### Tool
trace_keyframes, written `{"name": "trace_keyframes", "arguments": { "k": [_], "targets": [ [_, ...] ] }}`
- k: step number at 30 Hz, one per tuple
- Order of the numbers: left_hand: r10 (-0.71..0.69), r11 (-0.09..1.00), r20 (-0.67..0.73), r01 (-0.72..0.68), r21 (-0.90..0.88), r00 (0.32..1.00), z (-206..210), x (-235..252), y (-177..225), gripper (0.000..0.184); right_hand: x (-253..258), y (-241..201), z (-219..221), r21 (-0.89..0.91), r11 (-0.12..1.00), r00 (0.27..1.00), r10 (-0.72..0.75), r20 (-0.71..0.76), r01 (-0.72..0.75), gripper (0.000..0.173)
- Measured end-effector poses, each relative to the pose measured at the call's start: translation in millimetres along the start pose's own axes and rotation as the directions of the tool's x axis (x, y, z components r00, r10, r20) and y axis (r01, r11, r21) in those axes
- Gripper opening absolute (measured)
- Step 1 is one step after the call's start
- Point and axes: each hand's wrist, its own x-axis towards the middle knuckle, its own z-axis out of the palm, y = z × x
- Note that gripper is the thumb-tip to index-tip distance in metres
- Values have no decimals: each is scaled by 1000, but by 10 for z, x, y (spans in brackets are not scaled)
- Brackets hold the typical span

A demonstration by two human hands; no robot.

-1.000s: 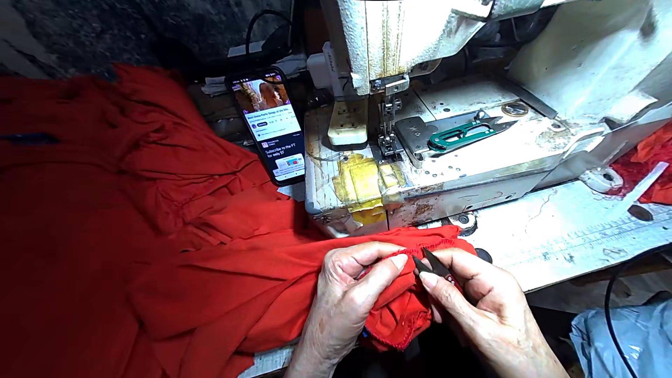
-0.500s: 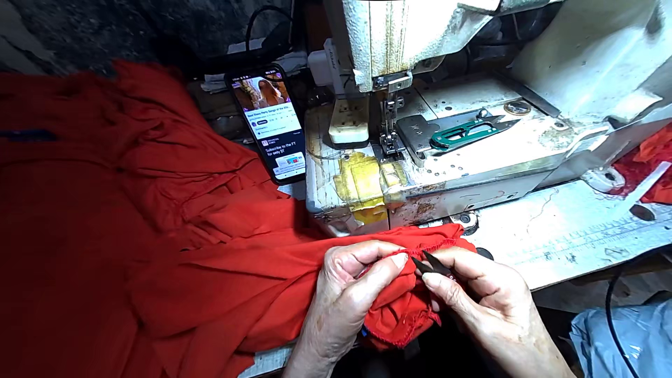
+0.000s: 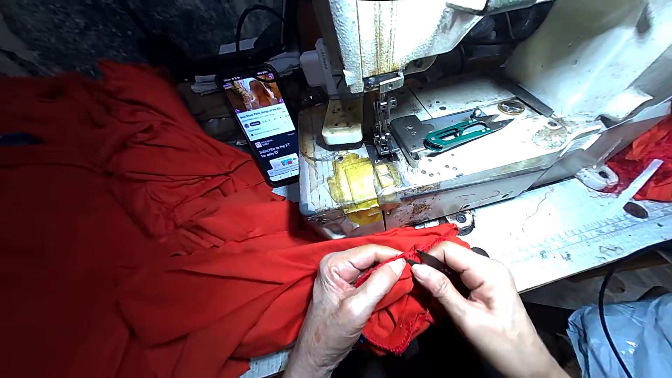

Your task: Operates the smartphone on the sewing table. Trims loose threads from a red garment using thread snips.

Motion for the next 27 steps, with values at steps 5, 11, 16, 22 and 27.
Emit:
{"name": "trace_keyframes", "arguments": {
  "k": [5,11,16,22,27],
  "targets": [
    [8,1000,16,-8,-22,1000,-8,7,-9,7,86,-18,-96,267,943,971,153,183,-199,19],
    [-56,996,-8,55,-75,998,33,-7,58,7,180,29,-193,257,952,949,85,304,-168,18],
    [25,997,-19,-24,73,999,16,-21,13,4,186,-36,-177,121,974,945,148,291,-190,23],
    [17,999,-6,-18,-36,1000,22,-18,-4,6,229,61,-176,266,953,940,47,339,-144,21],
    [17,1000,-45,-18,-25,999,42,-39,12,3,342,108,-206,330,937,905,-40,424,-113,16]
  ]
}}
